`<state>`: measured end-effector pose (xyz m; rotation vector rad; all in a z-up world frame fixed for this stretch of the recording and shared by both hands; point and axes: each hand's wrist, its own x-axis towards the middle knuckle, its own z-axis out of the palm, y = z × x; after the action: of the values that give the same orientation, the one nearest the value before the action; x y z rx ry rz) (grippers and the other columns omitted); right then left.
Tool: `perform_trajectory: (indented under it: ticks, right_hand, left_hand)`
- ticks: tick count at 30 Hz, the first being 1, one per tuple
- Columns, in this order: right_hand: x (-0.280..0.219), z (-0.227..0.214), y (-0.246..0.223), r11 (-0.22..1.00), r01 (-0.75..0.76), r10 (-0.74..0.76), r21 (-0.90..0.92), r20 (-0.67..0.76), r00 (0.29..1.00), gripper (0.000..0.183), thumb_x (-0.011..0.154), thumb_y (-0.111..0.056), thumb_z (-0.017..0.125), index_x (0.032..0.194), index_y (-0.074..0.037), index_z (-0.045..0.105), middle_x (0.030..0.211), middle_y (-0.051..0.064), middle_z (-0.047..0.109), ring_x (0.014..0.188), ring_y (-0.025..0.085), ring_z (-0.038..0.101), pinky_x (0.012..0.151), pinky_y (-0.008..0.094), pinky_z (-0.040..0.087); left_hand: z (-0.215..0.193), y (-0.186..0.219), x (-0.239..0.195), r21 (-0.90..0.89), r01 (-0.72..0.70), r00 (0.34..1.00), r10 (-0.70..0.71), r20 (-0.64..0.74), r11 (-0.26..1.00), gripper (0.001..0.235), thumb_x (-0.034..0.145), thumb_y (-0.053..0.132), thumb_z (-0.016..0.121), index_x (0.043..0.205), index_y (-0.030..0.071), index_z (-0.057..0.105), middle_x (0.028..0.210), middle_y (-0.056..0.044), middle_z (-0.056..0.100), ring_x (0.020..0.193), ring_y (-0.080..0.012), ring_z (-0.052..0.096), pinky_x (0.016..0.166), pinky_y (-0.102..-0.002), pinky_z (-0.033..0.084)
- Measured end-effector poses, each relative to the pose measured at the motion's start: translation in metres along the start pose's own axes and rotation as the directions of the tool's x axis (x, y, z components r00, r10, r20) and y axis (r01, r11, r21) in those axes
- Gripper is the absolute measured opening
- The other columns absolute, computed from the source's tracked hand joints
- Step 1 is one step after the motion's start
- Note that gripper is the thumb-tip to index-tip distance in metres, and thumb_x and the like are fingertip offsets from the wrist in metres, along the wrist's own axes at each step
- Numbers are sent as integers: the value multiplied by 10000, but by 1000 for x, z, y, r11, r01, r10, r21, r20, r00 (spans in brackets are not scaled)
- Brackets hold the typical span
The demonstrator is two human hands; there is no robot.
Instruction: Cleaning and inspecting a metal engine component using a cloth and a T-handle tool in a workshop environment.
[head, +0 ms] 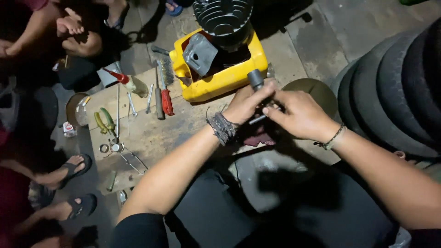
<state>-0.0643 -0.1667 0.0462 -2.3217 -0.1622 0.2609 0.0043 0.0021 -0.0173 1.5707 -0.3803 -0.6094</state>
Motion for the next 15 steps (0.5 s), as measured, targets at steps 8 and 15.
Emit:
perform_trajectory:
  ticks: [8,15]
  right_hand:
    - [-13,-18,2,987,159,-155,31,-93,983,170,917,-224,687,974,-64,676,814,178,683,889,420,685,722,488,510]
    - [-3,-8,0,997,82,-82,-1,19,996,190,897,-230,680,929,-43,665,847,234,697,920,470,669,695,550,491]
  left_hand:
    - [-44,-37,12,215,108,992,-91,-86,971,836,872,630,699,1367,-36,594,1215,-247,717,1180,-320,690,1032,-443,527]
    - [-15,0,-5,-210,-16,996,34,85,977,706,823,407,747,1434,91,588,1100,-112,687,1034,-230,657,962,-497,548]
